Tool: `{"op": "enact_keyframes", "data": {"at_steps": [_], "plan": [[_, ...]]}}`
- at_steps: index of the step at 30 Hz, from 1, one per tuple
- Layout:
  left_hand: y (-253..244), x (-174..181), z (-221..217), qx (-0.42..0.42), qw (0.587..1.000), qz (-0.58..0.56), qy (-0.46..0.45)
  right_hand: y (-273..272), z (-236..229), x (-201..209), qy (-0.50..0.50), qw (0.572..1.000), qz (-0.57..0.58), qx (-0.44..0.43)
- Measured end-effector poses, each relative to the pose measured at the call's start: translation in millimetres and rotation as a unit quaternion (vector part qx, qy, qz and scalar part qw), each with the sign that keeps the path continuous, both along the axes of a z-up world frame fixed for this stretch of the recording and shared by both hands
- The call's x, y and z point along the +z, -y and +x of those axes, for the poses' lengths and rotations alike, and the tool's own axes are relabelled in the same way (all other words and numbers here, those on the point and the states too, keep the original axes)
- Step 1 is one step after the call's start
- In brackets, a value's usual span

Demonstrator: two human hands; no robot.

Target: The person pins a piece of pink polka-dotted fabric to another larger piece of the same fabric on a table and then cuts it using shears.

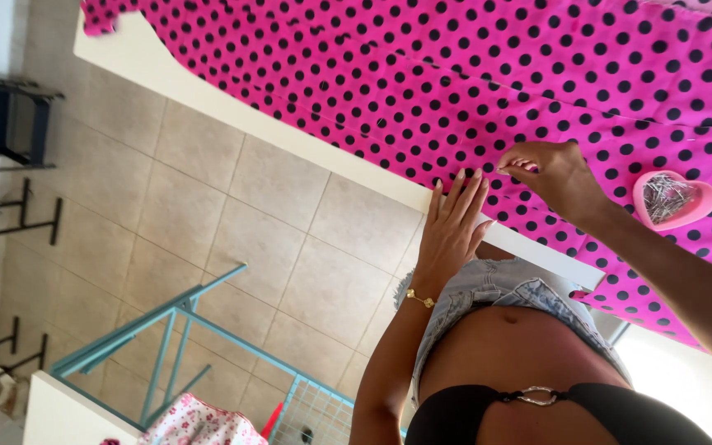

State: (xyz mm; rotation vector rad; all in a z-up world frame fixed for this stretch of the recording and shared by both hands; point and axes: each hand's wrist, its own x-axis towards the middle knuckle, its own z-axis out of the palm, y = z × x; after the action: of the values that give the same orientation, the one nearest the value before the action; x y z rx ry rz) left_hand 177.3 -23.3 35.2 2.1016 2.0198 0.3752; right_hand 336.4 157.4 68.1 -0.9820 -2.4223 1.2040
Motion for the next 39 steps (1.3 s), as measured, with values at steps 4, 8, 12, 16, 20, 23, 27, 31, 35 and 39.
{"op": "enact_keyframes", "data": {"at_steps": [4,8,12,16,20,23,27,31,35,39], "plan": [[0.7,-0.9,3.6,0.019,0.999,0.024,0.016,-11.8,8.4,-42.0,0.068,0.99,0.044,0.111],[0.8,-2.0,8.0,0.036,0.997,0.055,-0.038,-25.4,10.3,-35.5,0.095,0.923,0.276,0.252],[0.0,-4.5,14.0,0.05,0.996,0.054,-0.047,-34.8,12.3,-39.9,0.031,0.93,0.232,0.284],[-0.2,-0.5,17.9,0.042,0.994,0.016,-0.098,-38.1,12.5,-36.6,0.055,0.883,0.335,0.324],[-1.8,-5.0,21.5,0.055,0.994,0.045,-0.087,-41.3,10.9,-20.0,0.092,0.874,0.327,0.348],[-2.0,-7.9,24.3,0.064,0.994,0.042,-0.079,-42.8,8.7,-20.0,0.061,0.902,0.244,0.352],[-1.7,-13.3,26.1,0.067,0.995,0.049,-0.06,-44.5,11.8,-38.0,0.074,0.87,0.341,0.347],[-2.1,-10.8,26.2,0.072,0.995,0.055,-0.046,-41.2,12.6,-44.6,0.085,0.806,0.477,0.342],[-1.9,-10.3,26.5,0.077,0.995,0.05,-0.045,-43.7,10.4,-37.9,0.063,0.779,0.526,0.335],[-2.0,-13.3,26.3,0.075,0.995,0.043,-0.052,-48.2,12.3,-43.7,0.059,0.776,0.52,0.352]]}}
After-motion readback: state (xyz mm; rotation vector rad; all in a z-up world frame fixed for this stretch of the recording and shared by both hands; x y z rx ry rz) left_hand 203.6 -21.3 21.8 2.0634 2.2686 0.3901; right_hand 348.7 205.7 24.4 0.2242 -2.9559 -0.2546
